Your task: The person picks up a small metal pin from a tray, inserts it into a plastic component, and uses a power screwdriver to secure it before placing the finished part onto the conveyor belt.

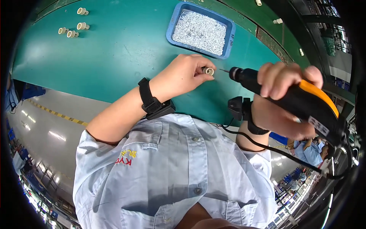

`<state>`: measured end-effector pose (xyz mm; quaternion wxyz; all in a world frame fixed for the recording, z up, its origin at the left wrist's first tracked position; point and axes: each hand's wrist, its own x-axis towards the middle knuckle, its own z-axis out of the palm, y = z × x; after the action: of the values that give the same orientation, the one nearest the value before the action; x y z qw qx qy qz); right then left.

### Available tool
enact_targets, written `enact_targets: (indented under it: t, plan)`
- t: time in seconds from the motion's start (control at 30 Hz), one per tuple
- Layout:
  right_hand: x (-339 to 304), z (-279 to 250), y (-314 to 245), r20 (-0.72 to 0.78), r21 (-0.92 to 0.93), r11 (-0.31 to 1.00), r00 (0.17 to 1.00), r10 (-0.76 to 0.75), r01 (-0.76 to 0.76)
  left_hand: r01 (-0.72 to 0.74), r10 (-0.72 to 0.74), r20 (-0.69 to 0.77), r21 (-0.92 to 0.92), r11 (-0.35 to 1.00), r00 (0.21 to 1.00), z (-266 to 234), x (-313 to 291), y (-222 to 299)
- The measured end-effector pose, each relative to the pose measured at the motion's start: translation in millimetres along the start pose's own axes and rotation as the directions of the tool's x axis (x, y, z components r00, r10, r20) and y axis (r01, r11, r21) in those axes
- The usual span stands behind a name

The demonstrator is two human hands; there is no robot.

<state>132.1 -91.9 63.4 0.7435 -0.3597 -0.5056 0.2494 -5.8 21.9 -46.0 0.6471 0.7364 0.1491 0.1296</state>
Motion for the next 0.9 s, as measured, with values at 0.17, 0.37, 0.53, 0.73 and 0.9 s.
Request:
enact_targets:
  t: [0.17, 0.37, 0.53, 0.73, 0.9]
  plan:
    - [0, -8, -28, 0.083, -0.094, 0.989, 0.991, -0.107, 0.115, -0.013, 0.013, 0.006, 0.0, 1.0, 1.0, 0, 1, 0]
    - [-9, -16, -27, 0.09, -0.037, 0.993, 0.99, -0.106, 0.11, -0.012, 0.012, -0.003, -0.003, 1.0, 1.0, 3, 2, -1]
    - [-11, -12, -18, 0.058, 0.107, 0.991, 0.994, -0.089, 0.083, -0.014, 0.014, -0.035, -0.01, 1.0, 0.999, 6, 1, 4]
    - [-8, -2, 0, 0.067, 0.055, 0.988, 0.986, -0.15, 0.147, 0.004, -0.006, -0.039, -0.051, 0.999, 0.999, 7, 1, 4]
    - [-12, 5, 21, -0.03, 0.038, 0.996, 0.996, -0.085, 0.086, 0.039, -0.04, -0.021, -0.065, 0.997, 0.999, 4, 0, 5]
